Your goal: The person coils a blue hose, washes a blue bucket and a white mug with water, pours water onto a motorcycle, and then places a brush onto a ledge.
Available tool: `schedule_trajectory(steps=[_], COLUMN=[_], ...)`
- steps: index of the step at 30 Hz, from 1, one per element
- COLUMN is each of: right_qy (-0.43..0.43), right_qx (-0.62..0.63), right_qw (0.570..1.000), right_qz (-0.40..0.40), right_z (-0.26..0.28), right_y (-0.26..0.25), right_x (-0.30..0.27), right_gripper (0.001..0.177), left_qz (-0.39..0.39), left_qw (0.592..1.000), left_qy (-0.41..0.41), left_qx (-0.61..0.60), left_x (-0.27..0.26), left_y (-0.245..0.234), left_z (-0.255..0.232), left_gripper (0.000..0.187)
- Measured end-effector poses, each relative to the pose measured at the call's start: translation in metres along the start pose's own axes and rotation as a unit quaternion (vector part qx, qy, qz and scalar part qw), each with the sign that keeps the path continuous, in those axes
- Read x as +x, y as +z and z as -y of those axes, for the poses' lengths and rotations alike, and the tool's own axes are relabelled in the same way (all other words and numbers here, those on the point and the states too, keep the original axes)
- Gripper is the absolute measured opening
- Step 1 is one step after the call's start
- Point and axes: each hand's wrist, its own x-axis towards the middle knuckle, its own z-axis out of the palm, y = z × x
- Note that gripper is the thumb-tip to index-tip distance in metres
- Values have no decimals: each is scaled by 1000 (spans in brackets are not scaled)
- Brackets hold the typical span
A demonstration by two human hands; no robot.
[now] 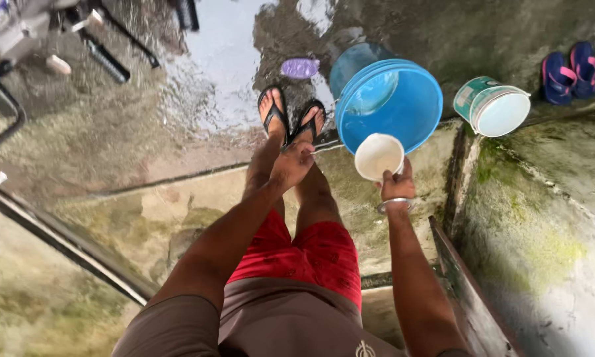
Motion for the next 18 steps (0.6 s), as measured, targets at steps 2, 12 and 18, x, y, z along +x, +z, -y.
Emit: schedule_trajectory(steps=[2, 12, 18], right_qy=[19, 1, 8], right_qx=[-31, -2, -15], right_qw=[999, 999, 998], right_qz=[-27, -53, -67], right_z=[3, 42, 108], right_y=[0, -56, -112], right_x=[-15, -63, -55], right_gripper=[71, 71, 72], left_qz=[33, 58, 100], left_qw=[999, 995, 983], left_qy=[-9, -15, 109], left_qx=[-9, 76, 111], left_x=[13, 2, 21], left_y=[-9, -74, -80], left_z=[-7, -49, -163], left_gripper=[21, 26, 22])
